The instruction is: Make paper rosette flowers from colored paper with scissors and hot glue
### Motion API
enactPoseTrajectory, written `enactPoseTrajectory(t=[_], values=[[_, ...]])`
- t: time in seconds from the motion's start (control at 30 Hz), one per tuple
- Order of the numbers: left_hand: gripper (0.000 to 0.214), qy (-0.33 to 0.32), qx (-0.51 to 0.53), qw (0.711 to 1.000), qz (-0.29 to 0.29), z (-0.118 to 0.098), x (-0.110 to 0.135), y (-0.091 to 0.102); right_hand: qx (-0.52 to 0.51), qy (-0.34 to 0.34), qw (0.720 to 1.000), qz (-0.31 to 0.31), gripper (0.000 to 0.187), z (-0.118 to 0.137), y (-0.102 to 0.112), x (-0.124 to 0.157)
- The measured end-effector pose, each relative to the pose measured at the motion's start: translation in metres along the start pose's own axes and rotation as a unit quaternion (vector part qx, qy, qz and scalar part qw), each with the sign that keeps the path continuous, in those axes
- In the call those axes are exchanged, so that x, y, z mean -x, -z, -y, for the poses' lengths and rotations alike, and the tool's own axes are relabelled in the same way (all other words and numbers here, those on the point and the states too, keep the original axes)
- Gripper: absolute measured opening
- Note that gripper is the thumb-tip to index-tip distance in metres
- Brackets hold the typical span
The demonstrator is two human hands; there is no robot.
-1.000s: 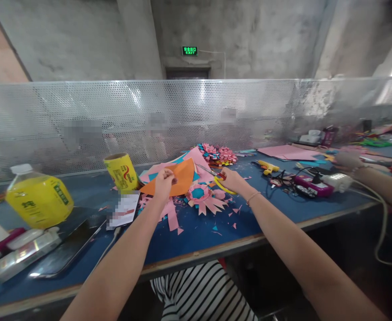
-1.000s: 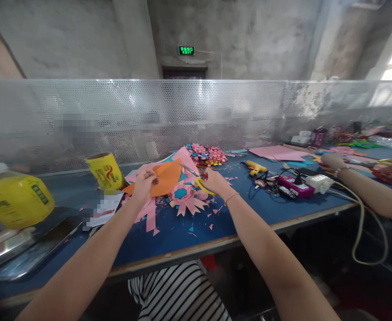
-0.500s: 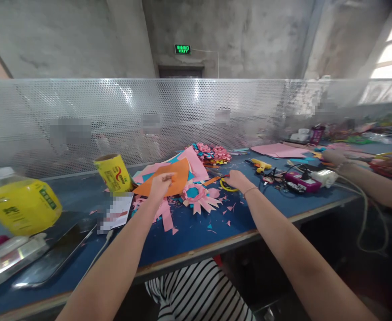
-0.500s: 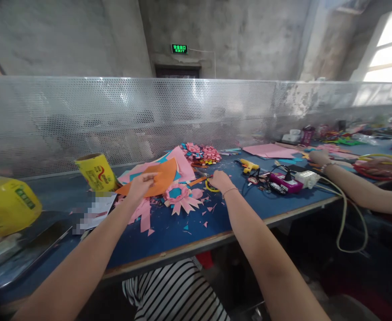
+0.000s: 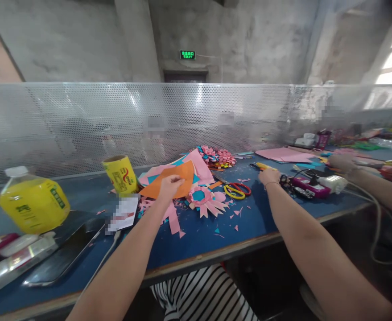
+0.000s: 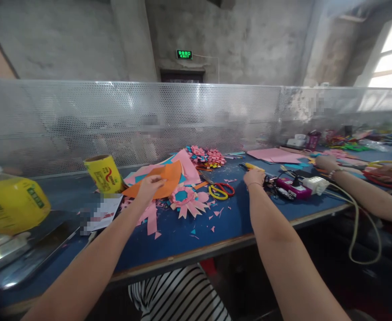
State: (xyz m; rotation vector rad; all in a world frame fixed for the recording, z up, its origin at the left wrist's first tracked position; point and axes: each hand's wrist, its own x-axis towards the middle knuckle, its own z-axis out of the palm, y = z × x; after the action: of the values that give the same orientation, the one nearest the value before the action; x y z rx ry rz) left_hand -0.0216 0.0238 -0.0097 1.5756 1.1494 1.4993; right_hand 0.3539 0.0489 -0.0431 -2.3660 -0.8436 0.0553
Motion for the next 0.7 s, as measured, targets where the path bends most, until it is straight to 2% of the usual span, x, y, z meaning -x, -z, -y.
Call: enactPoseTrajectory(t=[0.13, 0.27, 0.4, 0.53, 0.7], values=[[0.015, -0.010, -0.019, 1.000, 0.000, -0.002, 0.003, -0.004, -0.005, -0.015, 1.000, -0.007, 0.061, 0.003, -0.009, -0.004], [0.017, -0.031, -0.010, 0.999, 0.016, -0.005, 0.006, -0.006, 0.004, -0.003, 1.000, -0.009, 0.052, 0.003, -0.013, -0.006], [0.026, -0.041, -0.011, 0.998, 0.040, -0.009, 0.009, -0.006, 0.028, 0.003, 0.999, 0.020, 0.047, 0.000, -0.010, -0.010], [0.027, -0.071, -0.062, 0.995, 0.040, -0.012, 0.011, -0.005, 0.029, 0.006, 0.998, 0.046, 0.047, -0.002, -0.006, -0.009], [0.029, -0.066, -0.048, 0.996, 0.040, -0.012, 0.011, -0.004, 0.002, 0.009, 1.000, 0.027, 0.050, -0.004, -0.004, -0.011]])
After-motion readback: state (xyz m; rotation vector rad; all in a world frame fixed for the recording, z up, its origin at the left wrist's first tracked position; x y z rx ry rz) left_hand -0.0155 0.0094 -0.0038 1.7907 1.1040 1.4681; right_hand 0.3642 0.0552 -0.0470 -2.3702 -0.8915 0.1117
